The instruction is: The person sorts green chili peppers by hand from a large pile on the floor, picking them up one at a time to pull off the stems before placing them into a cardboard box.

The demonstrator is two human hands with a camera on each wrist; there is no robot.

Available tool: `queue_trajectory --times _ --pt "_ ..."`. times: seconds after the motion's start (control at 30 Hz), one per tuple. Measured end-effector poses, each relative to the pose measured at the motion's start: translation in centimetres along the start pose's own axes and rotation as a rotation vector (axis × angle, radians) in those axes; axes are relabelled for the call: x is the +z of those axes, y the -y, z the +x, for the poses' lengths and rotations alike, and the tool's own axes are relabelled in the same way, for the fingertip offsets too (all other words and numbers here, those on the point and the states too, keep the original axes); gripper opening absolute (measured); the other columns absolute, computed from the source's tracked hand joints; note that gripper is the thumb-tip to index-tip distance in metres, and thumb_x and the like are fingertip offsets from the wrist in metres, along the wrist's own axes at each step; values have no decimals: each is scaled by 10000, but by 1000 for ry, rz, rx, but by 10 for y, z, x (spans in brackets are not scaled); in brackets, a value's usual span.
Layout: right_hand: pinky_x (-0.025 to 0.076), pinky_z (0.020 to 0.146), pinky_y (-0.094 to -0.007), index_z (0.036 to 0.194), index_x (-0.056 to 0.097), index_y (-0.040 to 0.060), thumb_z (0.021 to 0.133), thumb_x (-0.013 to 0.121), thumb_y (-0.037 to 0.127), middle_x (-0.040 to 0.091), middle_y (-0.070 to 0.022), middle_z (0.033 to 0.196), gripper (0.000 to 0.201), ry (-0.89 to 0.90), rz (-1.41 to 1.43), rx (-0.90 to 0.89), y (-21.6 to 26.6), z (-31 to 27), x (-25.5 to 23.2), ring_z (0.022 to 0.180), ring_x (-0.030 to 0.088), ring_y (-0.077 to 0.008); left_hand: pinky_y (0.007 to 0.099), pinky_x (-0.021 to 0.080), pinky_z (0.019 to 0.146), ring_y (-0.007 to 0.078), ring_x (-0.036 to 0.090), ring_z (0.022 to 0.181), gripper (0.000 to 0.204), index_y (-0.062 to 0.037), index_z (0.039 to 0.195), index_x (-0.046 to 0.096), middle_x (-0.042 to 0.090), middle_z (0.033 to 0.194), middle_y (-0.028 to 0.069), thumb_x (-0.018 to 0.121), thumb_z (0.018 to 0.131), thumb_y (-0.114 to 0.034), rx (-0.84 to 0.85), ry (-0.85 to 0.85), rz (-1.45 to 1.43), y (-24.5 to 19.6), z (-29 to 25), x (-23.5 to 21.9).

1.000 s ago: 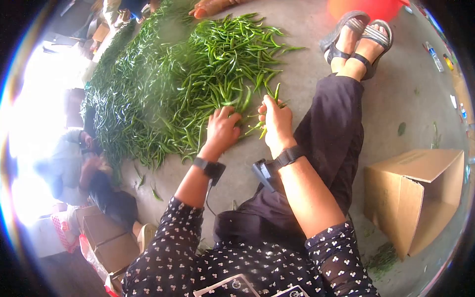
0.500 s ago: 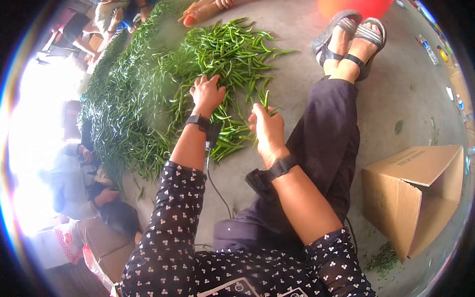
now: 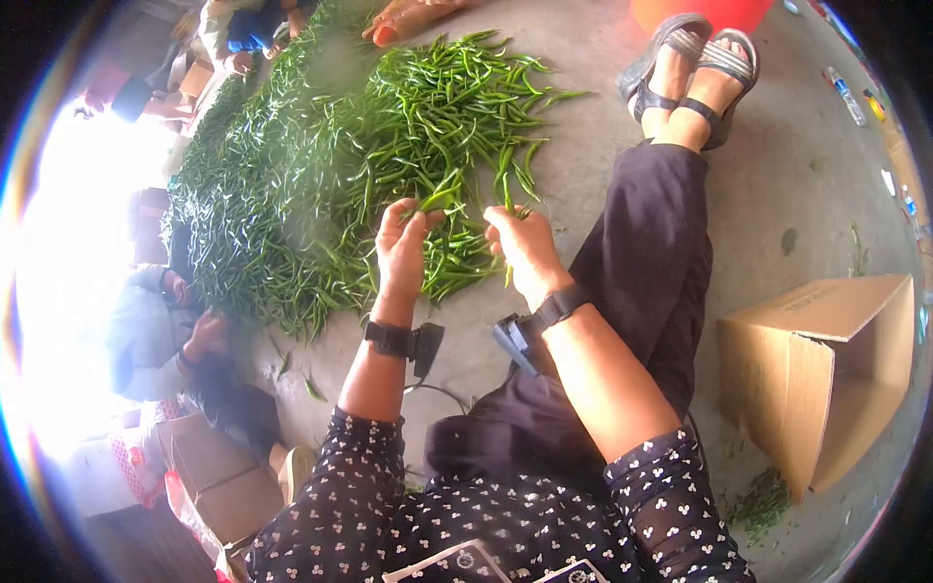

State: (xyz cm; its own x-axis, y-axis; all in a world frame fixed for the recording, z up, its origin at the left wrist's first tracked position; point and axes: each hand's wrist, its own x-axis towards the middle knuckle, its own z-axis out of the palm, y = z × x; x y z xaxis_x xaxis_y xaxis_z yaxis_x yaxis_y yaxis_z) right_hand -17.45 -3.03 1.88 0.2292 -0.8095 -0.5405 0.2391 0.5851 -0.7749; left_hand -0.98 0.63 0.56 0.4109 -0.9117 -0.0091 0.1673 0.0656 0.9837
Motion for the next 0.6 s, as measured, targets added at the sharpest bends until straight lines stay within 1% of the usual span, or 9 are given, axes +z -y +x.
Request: queue_trajectory --times 0.03,0.13,0.27,0.33,0.4,0.43,0.47,0.53,0.6 --pt "374 504 -229 790 583 75 762 620 243 555 -8 667 175 35 -60 -3 0 -2 0 566 486 -87 242 428 809 136 592 888 224 -9 1071 525 637 971 112 484 857 -62 -33 24 80 -3 -6 0" --pt "381 516 -221 818 604 56 758 633 230 555 -5 665 187 66 -74 -25 2 -11 2 566 486 -84 259 428 837 151 590 916 268 6 1114 512 633 985 127 488 853 -51 -81 102 171 -1 -18 4" --pt "383 513 -215 836 609 49 757 641 216 555 0 666 187 89 -45 -38 0 -9 0 562 488 -79 217 441 785 107 581 869 270 35 1084 530 636 965 100 545 832 -61 -115 207 253 0 -33 8" --pt "382 508 -209 820 610 54 757 642 213 557 -3 666 174 85 -47 -51 -2 -7 0 554 489 -76 198 448 738 79 575 841 245 22 1046 568 642 937 72 565 820 -74 -117 189 298 -1 -35 8" --pt "383 504 -209 816 611 57 757 642 204 560 -3 666 161 86 -82 -46 0 -9 0 551 489 -75 195 444 646 52 569 761 205 -5 983 614 655 883 58 588 792 -76 -130 247 518 -6 -38 7" --pt "385 500 -210 812 613 60 757 641 194 562 -3 666 147 86 -117 -39 1 -11 0 548 490 -74 197 448 678 65 578 767 187 -6 955 631 656 884 63 591 789 -84 -3 261 445 -8 -41 11" --pt "385 500 -210 812 613 60 757 641 194 562 -3 666 147 86 -115 -37 1 -10 1 548 490 -74 197 448 678 65 578 767 187 -6 955 631 656 884 63 591 789 -84 -5 261 447 -12 -42 10" --pt "393 501 -213 810 617 61 755 640 169 568 -2 668 123 24 -70 -85 -5 -4 -1 561 502 -71 206 454 711 91 589 787 187 9 961 626 655 892 73 573 810 -88 128 122 577 -18 -44 1" --pt "399 502 -214 828 618 61 751 641 155 570 -1 674 123 40 -60 -95 -9 4 -4 566 507 -71 237 468 731 117 598 822 190 45 946 620 658 893 92 532 847 -92 39 43 374 -23 -46 -17"
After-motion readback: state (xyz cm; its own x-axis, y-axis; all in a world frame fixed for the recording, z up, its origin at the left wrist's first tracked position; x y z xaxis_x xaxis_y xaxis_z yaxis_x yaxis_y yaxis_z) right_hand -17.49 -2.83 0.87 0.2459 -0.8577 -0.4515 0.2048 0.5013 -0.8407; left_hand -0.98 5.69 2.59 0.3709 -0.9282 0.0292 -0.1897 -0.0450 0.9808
